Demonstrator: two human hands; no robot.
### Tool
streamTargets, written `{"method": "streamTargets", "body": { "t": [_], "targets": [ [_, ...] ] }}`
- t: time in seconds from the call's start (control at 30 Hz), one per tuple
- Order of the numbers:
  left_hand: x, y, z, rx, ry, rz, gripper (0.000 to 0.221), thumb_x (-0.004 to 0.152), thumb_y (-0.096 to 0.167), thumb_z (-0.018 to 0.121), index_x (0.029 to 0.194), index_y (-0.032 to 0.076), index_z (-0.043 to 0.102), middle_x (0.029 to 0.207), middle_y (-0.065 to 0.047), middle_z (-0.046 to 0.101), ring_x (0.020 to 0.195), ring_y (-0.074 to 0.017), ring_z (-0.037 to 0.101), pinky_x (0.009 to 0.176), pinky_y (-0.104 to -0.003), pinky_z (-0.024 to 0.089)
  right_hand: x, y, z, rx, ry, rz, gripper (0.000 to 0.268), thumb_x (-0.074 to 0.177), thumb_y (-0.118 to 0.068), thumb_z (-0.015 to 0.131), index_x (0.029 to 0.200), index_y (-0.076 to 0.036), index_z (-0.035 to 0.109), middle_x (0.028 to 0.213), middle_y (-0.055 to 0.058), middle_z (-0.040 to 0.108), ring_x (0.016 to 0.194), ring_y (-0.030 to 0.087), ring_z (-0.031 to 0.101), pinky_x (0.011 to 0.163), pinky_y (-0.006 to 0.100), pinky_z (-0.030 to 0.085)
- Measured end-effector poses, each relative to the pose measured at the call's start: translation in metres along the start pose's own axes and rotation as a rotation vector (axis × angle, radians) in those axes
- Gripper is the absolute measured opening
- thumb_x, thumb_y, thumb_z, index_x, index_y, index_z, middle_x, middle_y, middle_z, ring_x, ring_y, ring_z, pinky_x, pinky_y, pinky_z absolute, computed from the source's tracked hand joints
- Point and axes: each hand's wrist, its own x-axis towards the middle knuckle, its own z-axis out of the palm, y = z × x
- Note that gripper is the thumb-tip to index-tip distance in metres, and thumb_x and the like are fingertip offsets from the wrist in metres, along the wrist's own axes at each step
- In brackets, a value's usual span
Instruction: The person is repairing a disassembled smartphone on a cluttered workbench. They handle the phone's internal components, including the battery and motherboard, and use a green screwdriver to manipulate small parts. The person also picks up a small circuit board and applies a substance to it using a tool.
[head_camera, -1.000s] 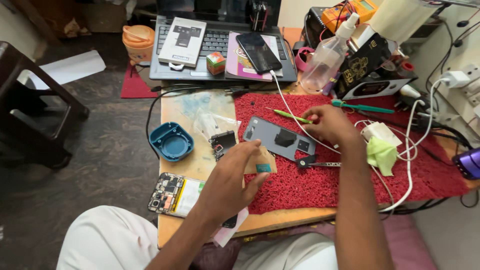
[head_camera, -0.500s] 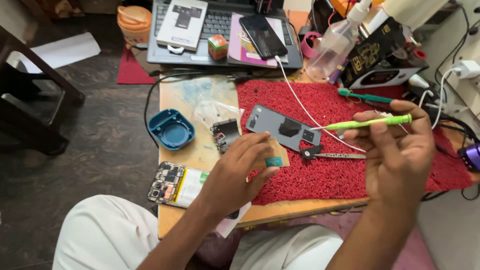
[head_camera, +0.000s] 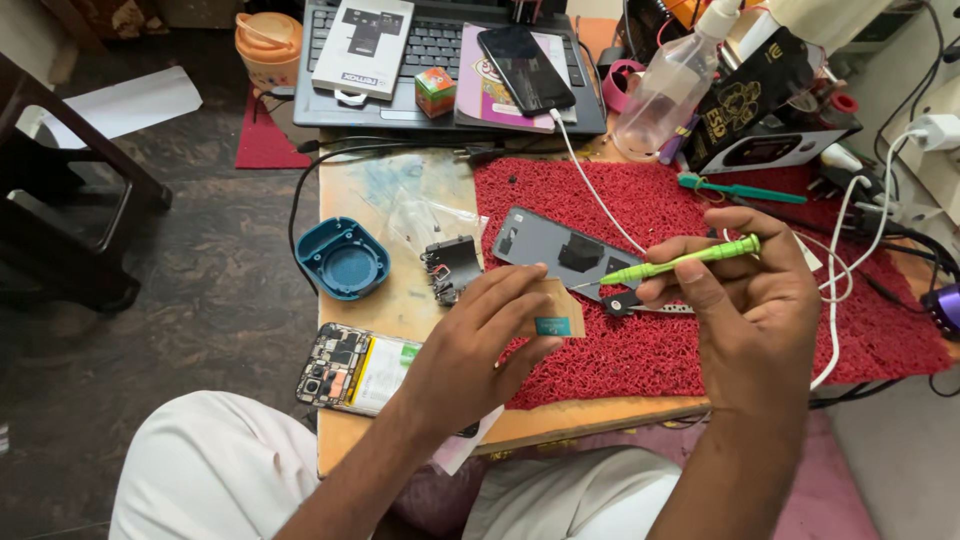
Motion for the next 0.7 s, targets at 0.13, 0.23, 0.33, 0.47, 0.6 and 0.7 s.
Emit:
{"method": "streamTargets", "body": {
  "t": [0.13,0.23,0.33,0.47,0.6,0.7],
  "targets": [
    [-0.001,-0.001,0.001,0.019,-0.010,0.009,0.033,0.095,0.021,0.075,0.116,-0.002,0.065,0.138,-0.021,0.062,0.133,-0.0381,0.058,0.111,-0.046,0.049,0.001,0.002,-0.002,0.012,-0.020,0.016,0.034,0.101,0.004,0.065,0.132,0.001,0.053,0.108,0.023,0.073,0.085,0.024,0.074,0.081,0.036,0.064],
    [-0.002,-0.002,0.000,0.019,-0.012,0.012,0.032,0.095,0.020,0.075,0.116,-0.002,0.065,0.138,-0.021,0.062,0.133,-0.0385,0.058,0.111,-0.046,0.049,0.003,0.006,-0.003,-0.008,-0.027,0.021,0.034,0.100,0.004,0.065,0.132,0.001,0.053,0.108,0.023,0.073,0.085,0.024,0.074,0.081,0.036,0.065],
    [-0.002,-0.002,0.000,0.019,-0.021,0.015,0.032,0.095,0.020,0.074,0.117,-0.002,0.065,0.138,-0.021,0.062,0.132,-0.0388,0.058,0.111,-0.046,0.049,0.003,0.008,-0.006,-0.011,-0.027,0.019,0.033,0.101,0.004,0.065,0.132,0.001,0.053,0.109,0.022,0.073,0.085,0.023,0.074,0.081,0.036,0.064],
    [-0.002,-0.003,0.001,0.019,-0.034,0.015,0.031,0.095,0.020,0.074,0.116,-0.002,0.065,0.138,-0.021,0.062,0.131,-0.0387,0.058,0.110,-0.045,0.050,0.005,0.011,-0.009,0.033,-0.058,0.012,0.033,0.101,0.004,0.065,0.132,0.001,0.053,0.109,0.022,0.072,0.086,0.023,0.074,0.081,0.035,0.064],
    [-0.002,-0.003,0.001,0.028,-0.029,0.018,0.032,0.094,0.020,0.074,0.115,-0.002,0.065,0.138,-0.021,0.062,0.131,-0.0386,0.058,0.110,-0.045,0.049,0.004,0.013,-0.009,0.009,-0.049,0.012,0.033,0.101,0.004,0.065,0.131,0.001,0.053,0.109,0.022,0.072,0.085,0.023,0.074,0.081,0.035,0.064],
    [-0.002,-0.003,0.001,0.022,-0.030,0.018,0.032,0.094,0.020,0.075,0.115,-0.002,0.065,0.138,-0.021,0.062,0.131,-0.0386,0.058,0.110,-0.045,0.049,0.004,0.014,-0.010,0.022,-0.046,0.016,0.032,0.101,0.005,0.065,0.131,0.001,0.053,0.109,0.022,0.072,0.085,0.023,0.073,0.080,0.035,0.063]
  ]
}}
